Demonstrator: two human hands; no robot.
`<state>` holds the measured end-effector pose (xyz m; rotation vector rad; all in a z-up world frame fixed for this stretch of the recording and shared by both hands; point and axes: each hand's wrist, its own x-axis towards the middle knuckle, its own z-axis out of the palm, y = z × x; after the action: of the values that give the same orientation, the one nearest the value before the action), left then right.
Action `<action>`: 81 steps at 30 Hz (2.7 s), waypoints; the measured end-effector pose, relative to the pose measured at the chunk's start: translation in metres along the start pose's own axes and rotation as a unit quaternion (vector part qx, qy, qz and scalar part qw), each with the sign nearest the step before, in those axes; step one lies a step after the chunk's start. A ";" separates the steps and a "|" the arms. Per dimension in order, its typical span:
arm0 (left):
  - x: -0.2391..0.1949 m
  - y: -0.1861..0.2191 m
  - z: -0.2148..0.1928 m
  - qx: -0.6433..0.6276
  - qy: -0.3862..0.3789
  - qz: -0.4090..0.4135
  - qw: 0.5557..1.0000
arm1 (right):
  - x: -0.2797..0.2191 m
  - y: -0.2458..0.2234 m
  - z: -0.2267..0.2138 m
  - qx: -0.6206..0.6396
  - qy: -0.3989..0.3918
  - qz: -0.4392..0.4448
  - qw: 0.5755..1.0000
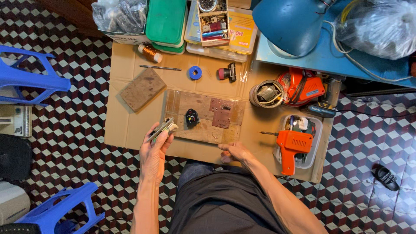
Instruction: The person prepares a work area by moving items on a cluttered table, then uses a hot air gun to heat a small electronic component mounted on a wooden board. The person handles solder, a multimeter, and various small parts while working on the component.
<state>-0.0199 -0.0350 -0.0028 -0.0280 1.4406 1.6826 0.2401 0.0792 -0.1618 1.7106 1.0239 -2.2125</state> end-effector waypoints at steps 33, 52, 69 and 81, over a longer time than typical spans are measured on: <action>0.203 -0.071 -0.075 0.208 -0.065 -0.089 0.972 | 0.073 0.038 0.004 0.377 0.318 -0.070 0.867; 0.249 -0.062 -0.052 0.111 -0.076 -0.048 0.990 | -0.002 -0.066 -0.005 -0.016 0.320 -0.030 0.947; 0.134 0.003 -0.043 0.024 -0.026 -0.060 0.998 | 0.126 -0.118 0.106 -0.208 0.314 -0.330 0.865; 0.141 0.013 -0.021 0.005 -0.076 -0.045 0.996 | -0.026 -0.158 0.020 -0.269 0.511 -0.453 0.679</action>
<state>-0.1235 0.0333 -0.0748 0.0386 1.3143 1.5694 0.1515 0.1786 -0.0708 2.3242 2.8832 -0.6097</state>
